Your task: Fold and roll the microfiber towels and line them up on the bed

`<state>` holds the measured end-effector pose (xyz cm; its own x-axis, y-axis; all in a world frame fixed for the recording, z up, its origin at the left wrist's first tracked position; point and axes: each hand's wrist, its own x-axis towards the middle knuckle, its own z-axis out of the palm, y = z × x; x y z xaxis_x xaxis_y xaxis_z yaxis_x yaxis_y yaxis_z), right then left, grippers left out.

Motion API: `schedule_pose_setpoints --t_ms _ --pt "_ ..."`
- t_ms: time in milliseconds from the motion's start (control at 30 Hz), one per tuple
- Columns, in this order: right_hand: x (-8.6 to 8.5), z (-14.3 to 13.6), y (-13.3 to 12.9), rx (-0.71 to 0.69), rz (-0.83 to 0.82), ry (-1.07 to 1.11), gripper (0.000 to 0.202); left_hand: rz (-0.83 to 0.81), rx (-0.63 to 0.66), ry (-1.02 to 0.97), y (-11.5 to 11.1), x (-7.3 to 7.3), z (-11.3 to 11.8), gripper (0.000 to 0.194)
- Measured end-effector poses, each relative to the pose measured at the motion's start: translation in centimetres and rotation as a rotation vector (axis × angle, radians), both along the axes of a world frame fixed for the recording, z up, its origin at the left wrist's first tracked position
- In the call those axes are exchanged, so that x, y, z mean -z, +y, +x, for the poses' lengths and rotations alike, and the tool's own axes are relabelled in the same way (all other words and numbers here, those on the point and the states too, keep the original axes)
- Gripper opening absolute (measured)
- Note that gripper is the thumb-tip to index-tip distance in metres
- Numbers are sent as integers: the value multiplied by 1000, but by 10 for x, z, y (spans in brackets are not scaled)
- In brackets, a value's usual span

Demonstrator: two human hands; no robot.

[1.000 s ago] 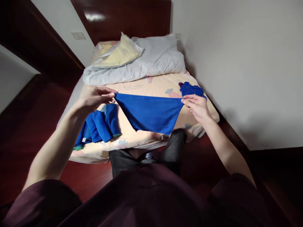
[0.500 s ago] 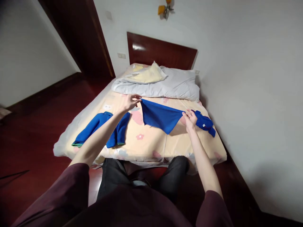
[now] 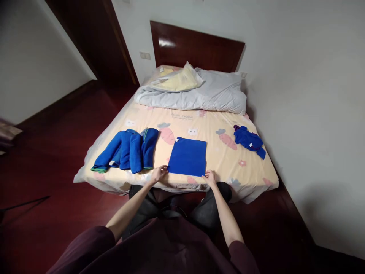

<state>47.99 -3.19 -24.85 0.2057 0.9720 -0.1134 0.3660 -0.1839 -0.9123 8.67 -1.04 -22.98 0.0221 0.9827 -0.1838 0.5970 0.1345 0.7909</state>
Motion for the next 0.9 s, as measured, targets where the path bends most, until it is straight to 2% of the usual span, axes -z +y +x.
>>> schedule_pose_setpoints --t_ms 67,167,333,500,600,733,900 --pt "13 -3 -5 67 -14 56 58 -15 -37 -56 -7 21 -1 33" --pt "15 -6 -5 181 -16 143 63 -57 -126 -199 -4 33 0 40" --pt "5 -4 -9 179 -19 200 69 -91 -193 -343 0 30 2 44" --pt "6 6 -27 144 -31 266 68 -85 -223 -270 -18 32 -11 44" --pt "9 8 -32 122 -91 293 64 -117 -184 -257 -22 35 -14 39" --pt "7 1 -30 131 -173 296 58 -153 -122 -233 -12 36 -6 33" --pt "-1 2 -36 90 -137 226 44 -203 -96 -144 -13 35 -7 24"
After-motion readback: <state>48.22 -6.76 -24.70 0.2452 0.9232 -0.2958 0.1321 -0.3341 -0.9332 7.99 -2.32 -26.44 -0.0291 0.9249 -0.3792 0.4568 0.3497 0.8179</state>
